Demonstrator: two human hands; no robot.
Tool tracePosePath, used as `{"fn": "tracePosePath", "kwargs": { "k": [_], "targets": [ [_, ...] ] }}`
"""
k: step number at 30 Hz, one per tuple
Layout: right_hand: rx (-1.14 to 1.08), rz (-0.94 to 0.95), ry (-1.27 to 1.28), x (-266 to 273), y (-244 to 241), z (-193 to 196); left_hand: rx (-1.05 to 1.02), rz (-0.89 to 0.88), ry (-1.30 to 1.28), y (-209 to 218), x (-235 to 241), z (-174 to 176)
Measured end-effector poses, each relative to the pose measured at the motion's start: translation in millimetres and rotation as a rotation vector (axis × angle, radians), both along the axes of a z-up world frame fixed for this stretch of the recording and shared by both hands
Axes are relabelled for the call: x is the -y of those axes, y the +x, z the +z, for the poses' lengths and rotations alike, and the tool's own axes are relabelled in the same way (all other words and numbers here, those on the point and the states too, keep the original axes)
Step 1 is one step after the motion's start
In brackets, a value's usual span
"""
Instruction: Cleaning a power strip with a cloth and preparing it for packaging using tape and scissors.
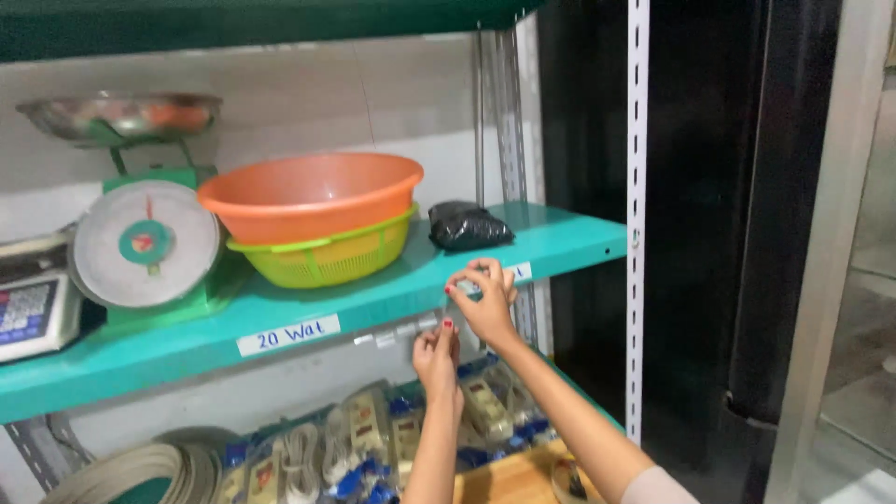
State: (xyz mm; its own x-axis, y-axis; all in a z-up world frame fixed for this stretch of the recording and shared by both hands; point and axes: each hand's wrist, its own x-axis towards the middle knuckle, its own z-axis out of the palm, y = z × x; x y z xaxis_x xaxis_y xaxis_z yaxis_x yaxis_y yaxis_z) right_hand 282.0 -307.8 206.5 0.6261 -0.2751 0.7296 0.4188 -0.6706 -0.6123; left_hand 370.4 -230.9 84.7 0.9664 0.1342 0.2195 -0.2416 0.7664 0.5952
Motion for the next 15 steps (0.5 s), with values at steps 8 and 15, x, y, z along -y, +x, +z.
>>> {"fn": "tracePosePath", "kwargs": {
  "k": [8, 15],
  "targets": [
    [-0.02, -0.037, 0.031, -3, 4, -3, -0.022, 0.011, 0.007, -28, -9, 18],
    [0.022, -0.033, 0.042, -4, 5, -2, -0.004, 0.017, 0.026, -35, -8, 20]
  ]
}}
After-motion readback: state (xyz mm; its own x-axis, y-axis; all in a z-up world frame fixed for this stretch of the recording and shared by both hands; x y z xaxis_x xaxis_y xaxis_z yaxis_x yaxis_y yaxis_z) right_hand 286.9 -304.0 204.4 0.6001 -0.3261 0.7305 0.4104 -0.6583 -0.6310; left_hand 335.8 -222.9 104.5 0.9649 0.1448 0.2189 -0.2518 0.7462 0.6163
